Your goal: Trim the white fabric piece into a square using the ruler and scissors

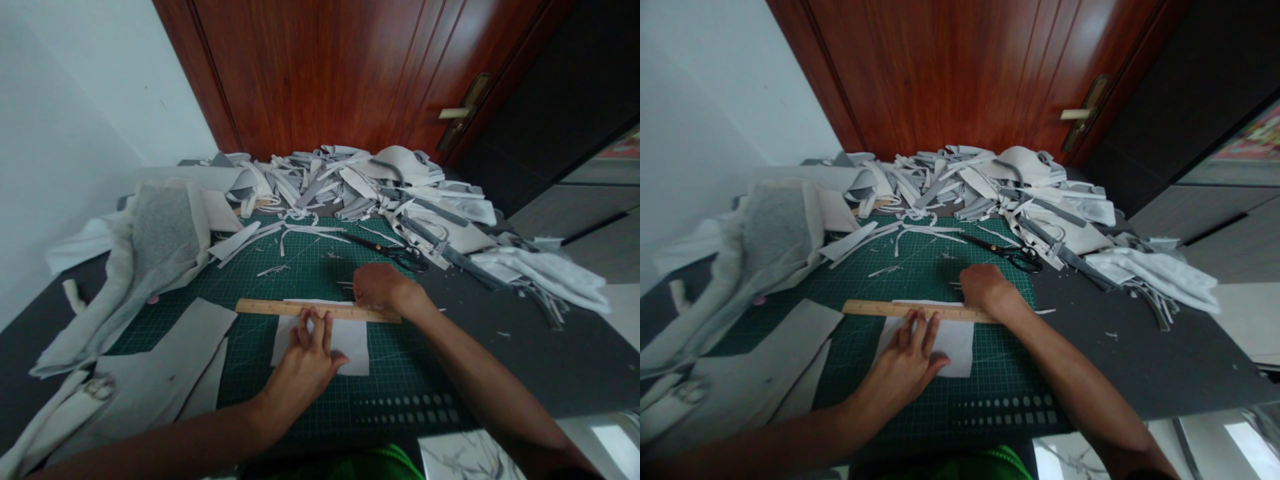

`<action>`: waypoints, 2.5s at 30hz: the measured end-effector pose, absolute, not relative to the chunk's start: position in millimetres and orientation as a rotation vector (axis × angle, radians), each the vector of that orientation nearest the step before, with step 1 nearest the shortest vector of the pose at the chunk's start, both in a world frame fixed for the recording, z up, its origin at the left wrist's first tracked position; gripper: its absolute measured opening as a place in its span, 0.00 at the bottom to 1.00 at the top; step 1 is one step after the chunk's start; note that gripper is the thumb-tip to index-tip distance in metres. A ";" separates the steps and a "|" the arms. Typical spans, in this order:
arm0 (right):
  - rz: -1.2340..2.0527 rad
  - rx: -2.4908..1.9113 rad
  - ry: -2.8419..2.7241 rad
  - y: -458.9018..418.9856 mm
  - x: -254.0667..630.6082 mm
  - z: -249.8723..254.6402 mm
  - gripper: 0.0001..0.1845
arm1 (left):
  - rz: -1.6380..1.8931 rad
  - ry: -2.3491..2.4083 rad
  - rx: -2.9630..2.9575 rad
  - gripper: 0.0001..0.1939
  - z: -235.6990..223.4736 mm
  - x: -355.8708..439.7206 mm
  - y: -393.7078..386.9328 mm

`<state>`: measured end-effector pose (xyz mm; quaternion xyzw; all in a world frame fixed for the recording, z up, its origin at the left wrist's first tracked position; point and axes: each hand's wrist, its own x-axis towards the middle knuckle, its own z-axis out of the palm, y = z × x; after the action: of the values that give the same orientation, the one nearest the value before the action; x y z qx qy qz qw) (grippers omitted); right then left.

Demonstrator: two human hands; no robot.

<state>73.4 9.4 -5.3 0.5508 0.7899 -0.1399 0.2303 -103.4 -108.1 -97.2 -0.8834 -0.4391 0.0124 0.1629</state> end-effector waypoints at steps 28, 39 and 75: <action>-0.404 1.542 2.091 10.3 89.5 2.0 0.15 | 0.105 -1.315 -2.607 0.37 -94.6 -102.5 -106.9; -0.315 1.666 2.440 20.8 94.3 -3.5 0.14 | 0.132 -1.315 -2.606 0.37 -95.5 -103.4 -106.3; 0.006 2.178 2.723 15.2 242.0 -95.1 0.18 | -0.250 -1.240 -2.726 0.31 -103.4 -118.3 -91.8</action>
<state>242.0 15.2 -95.1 0.6153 0.7694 0.0018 -0.1717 -118.3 -91.8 -103.4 -0.9050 -0.4116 -0.0828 0.0682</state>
